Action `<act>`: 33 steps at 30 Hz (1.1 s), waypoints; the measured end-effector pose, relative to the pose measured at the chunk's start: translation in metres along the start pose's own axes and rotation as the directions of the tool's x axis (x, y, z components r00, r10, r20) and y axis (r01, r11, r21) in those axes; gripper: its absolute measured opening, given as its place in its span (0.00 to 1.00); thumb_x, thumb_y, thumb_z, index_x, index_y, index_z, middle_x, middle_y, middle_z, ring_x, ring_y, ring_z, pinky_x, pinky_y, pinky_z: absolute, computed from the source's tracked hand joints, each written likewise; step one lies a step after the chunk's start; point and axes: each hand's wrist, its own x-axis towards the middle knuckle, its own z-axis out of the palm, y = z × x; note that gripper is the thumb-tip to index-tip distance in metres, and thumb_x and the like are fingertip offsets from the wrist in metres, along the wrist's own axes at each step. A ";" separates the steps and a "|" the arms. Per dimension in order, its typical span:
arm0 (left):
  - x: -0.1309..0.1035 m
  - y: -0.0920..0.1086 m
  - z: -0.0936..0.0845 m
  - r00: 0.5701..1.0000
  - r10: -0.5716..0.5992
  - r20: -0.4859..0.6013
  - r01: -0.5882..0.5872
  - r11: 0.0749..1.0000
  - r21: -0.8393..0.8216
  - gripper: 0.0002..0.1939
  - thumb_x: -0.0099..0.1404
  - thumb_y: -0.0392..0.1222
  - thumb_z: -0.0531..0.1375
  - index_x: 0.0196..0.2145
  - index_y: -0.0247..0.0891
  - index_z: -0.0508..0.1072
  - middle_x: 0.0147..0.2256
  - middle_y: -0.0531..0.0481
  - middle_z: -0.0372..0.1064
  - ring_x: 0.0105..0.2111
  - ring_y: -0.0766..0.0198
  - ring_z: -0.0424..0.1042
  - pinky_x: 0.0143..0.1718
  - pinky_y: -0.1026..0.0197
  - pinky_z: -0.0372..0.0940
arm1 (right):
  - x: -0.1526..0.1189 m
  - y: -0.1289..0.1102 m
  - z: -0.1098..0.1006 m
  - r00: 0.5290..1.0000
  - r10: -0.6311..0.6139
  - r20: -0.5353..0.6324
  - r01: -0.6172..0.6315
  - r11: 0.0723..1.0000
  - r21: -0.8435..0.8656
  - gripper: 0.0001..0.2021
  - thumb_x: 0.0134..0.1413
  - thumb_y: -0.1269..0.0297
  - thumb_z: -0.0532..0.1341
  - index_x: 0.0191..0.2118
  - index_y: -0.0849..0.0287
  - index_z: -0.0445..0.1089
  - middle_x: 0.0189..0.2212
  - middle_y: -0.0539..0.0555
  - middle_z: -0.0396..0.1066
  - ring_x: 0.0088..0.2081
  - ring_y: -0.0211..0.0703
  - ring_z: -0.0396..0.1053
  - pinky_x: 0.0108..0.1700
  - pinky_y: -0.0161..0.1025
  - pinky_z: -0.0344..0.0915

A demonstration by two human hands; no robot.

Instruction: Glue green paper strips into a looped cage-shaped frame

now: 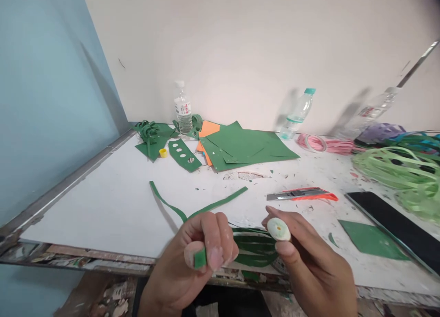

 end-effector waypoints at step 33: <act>-0.006 0.001 0.008 0.991 0.083 -0.102 -0.007 0.810 0.586 0.22 0.67 0.59 0.67 0.27 0.38 0.77 0.26 0.51 0.64 0.26 0.67 0.60 0.27 0.62 0.52 | 0.106 0.006 -0.062 0.527 -0.022 0.850 0.173 0.982 -0.082 0.12 0.74 0.65 0.55 0.52 0.54 0.75 0.49 0.57 0.76 0.46 0.44 0.75 0.47 0.41 0.72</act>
